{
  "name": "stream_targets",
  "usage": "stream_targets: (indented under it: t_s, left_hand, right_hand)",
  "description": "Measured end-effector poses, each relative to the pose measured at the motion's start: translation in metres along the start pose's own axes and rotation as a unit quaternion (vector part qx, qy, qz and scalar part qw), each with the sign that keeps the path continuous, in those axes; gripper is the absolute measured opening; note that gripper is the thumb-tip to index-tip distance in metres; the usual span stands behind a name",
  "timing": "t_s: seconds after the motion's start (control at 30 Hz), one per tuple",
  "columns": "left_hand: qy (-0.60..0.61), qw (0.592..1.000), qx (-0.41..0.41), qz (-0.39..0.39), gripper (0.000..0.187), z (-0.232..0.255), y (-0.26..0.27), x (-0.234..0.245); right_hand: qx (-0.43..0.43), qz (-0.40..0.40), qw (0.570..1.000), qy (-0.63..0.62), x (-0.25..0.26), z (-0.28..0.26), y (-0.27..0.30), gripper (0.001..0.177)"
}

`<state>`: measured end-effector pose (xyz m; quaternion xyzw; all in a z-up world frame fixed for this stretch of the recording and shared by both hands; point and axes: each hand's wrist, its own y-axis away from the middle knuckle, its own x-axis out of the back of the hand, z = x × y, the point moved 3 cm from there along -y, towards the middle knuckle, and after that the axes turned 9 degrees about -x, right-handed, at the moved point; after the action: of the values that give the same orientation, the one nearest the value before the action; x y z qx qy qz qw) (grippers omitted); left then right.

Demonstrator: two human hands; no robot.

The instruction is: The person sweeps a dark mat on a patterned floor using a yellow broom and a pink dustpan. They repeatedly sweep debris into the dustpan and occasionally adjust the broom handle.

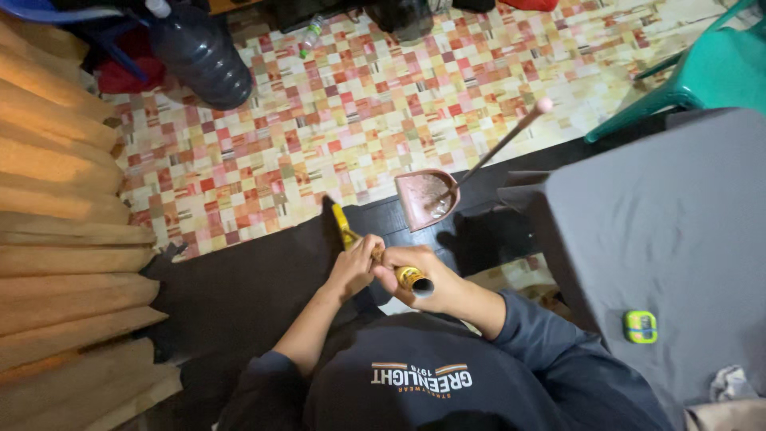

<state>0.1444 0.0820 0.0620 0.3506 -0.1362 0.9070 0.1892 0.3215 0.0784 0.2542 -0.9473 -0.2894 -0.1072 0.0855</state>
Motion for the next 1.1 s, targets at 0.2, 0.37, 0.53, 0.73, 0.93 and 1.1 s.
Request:
stream_targets:
  t_s: [0.2,0.37,0.53,0.73,0.93,1.1]
  left_hand:
    - [0.010,1.000,0.002,0.007,0.037,0.061,-0.051,-0.050]
    - [-0.062,0.974,-0.188,0.109,0.034,0.122,-0.102,-0.071]
    - [-0.113,0.973,-0.166,0.117,0.031,0.136,-0.114,-0.089]
    - [-0.207,0.976,0.018,0.061,0.025,0.079,-0.067,-0.088]
    - [-0.188,0.960,0.190,0.079,0.022,0.004,-0.011,-0.116]
    - [-0.175,0.958,0.204,0.100,0.022,-0.015,-0.032,-0.133]
  right_hand:
    - [0.043,-0.036,0.997,0.043,0.074,-0.032,0.036,0.022]
    - [0.066,-0.018,0.997,0.034,0.153,-0.042,0.070,0.021]
    - [0.081,-0.004,0.985,-0.149,0.195,-0.007,0.094,0.024]
    - [0.038,-0.064,0.983,-0.169,0.165,0.107,0.078,0.022]
    - [0.010,-0.107,0.974,-0.201,0.076,0.210,0.049,0.019]
    - [-0.057,-0.079,0.986,-0.132,0.091,0.219,0.036,0.020]
